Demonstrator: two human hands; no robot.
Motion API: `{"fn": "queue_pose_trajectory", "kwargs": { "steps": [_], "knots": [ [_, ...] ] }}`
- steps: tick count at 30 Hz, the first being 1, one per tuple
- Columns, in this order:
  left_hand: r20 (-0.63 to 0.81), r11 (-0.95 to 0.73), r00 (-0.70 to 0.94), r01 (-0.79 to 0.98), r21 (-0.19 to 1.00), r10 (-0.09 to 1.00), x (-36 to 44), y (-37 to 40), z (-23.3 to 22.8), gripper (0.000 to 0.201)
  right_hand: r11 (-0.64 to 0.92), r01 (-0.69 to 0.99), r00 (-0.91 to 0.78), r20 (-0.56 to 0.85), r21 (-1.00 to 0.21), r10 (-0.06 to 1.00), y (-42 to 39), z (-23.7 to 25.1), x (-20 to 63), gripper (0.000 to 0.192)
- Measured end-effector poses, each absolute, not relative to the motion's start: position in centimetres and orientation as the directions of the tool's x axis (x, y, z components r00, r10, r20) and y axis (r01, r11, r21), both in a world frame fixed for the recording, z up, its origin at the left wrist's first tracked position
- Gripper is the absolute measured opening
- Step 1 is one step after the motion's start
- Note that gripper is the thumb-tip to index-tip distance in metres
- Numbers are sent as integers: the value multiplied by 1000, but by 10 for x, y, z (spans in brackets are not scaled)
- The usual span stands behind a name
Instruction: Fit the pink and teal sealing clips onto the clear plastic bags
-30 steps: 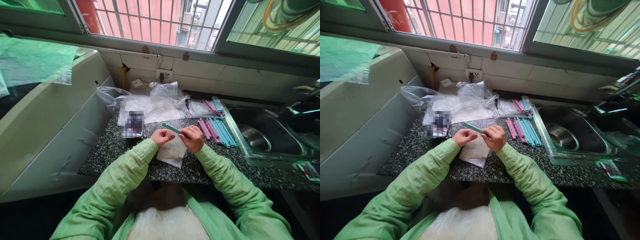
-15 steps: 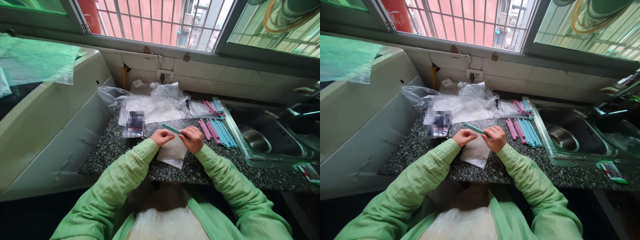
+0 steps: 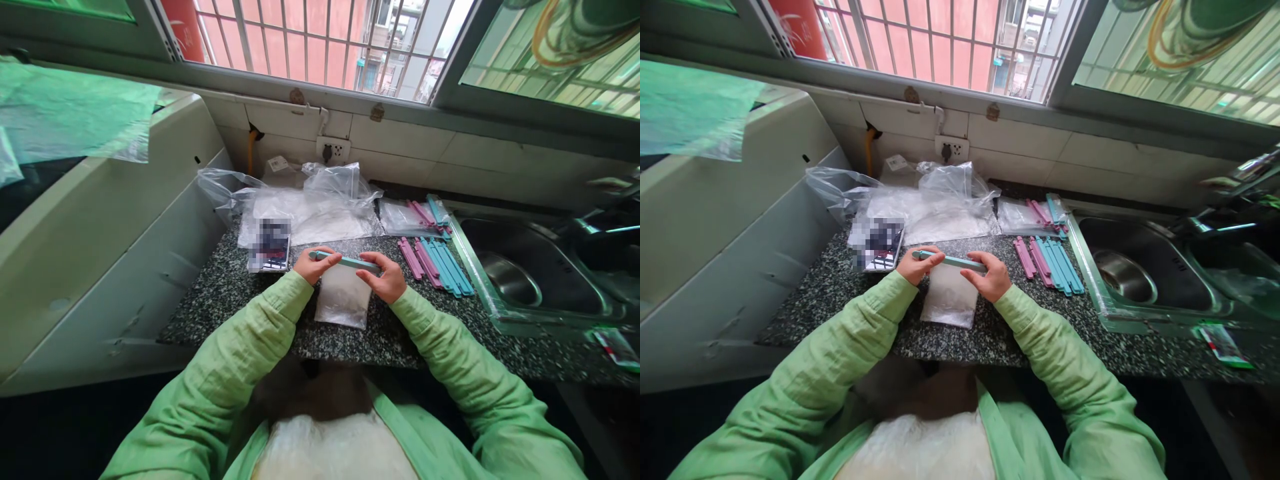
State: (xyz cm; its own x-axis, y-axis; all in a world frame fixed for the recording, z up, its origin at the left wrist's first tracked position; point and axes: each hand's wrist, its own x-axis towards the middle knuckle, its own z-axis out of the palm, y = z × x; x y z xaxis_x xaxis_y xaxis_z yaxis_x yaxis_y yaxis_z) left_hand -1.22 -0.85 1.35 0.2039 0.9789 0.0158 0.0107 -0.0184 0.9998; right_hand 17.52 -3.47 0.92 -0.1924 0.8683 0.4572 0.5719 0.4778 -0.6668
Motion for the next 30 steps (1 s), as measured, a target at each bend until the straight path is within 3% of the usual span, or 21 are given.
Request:
{"fn": "queue_pose_trajectory", "kwargs": {
  "steps": [2, 5, 19, 30],
  "knots": [
    [7, 0, 117, -58, 998, 993, -13, -6, 11, 41, 341, 437, -109, 327, -833, 939, -31, 6, 175, 49],
    [-5, 6, 7, -158, 987, 1000, -13, -3, 7, 45, 218, 252, -107, 197, -943, 975, -26, 4, 175, 52],
    [1, -38, -148, -243, 969, 989, -10, -6, 14, 54, 171, 305, 26, 188, -937, 982, -27, 1, 174, 29],
    [18, -56, -136, -277, 959, 990, -8, -7, 12, 49, 149, 298, 13, 160, -943, 987, -27, 5, 175, 30]
  ]
}}
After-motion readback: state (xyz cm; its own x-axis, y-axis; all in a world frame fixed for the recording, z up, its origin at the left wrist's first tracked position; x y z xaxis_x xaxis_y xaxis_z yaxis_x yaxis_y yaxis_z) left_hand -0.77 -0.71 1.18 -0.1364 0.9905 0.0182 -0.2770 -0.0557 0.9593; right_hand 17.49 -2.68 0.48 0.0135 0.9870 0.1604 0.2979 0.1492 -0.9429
